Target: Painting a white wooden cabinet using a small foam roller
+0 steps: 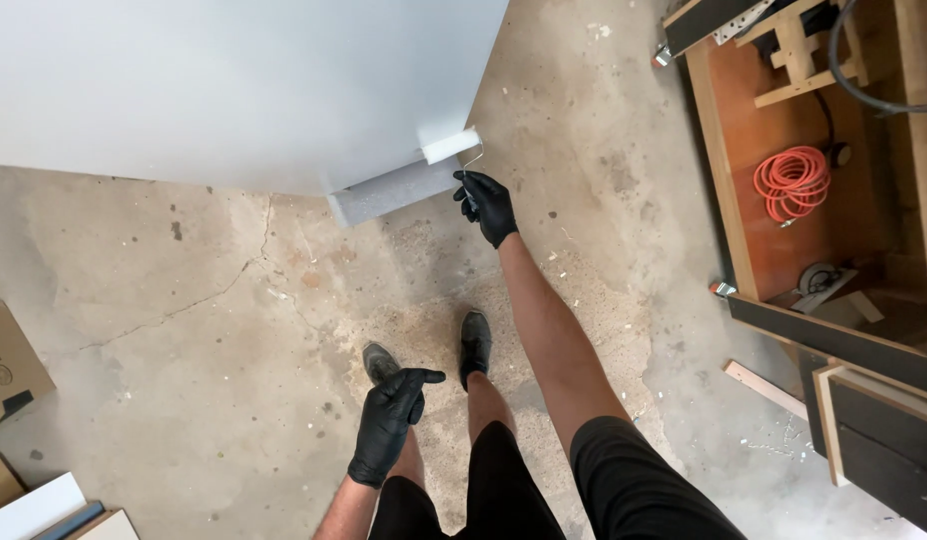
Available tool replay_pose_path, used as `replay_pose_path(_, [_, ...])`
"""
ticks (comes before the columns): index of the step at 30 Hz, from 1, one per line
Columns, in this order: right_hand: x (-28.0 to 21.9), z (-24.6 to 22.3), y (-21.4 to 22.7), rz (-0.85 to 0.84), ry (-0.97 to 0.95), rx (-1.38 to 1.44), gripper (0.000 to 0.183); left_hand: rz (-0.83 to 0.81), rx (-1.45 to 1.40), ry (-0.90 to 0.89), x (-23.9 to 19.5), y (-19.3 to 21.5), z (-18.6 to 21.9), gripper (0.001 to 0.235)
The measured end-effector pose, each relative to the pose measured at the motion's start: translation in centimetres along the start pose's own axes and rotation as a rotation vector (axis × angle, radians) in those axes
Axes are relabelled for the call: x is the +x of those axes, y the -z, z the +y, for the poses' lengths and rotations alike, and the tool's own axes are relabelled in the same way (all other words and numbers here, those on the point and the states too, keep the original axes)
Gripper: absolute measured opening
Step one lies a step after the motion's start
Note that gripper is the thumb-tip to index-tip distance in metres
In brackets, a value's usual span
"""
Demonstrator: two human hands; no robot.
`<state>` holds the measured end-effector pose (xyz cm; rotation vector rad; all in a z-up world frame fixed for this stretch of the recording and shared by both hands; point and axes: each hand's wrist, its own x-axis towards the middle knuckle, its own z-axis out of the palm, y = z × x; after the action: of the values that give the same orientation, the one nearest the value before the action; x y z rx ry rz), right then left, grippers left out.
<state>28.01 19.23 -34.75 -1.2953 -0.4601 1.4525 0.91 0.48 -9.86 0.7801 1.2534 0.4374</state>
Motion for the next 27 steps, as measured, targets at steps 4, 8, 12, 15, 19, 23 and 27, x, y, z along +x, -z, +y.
replay_pose_path(4, [1.8,3.5,1.5,0.034,-0.054,-0.028,0.032,0.019,-0.023,0.062,0.9,0.1,-0.3,0.04])
replay_pose_path(8, [3.0,5.4,2.0,0.103,-0.155,-0.025,0.031,0.037,-0.021,0.099,1.5,0.4,-0.7,0.04])
replay_pose_path(12, [3.5,6.7,2.6,0.149,-0.209,-0.04,0.03,0.044,-0.068,0.1,1.7,0.7,-2.0,0.04])
replay_pose_path(15, [2.2,4.8,1.5,0.206,-0.279,-0.102,0.031,0.024,-0.061,0.098,1.4,0.6,-1.7,0.041])
replay_pose_path(19, [3.3,6.3,2.3,0.222,-0.287,-0.103,0.026,0.032,-0.091,0.065,1.5,0.2,-2.3,0.04])
replay_pose_path(23, [3.1,4.6,1.4,0.233,-0.293,-0.124,0.028,0.035,-0.064,0.084,1.1,0.1,-1.7,0.039])
replay_pose_path(27, [2.4,4.2,1.4,0.211,-0.23,-0.093,0.024,0.041,-0.043,0.065,0.8,0.0,-1.3,0.039])
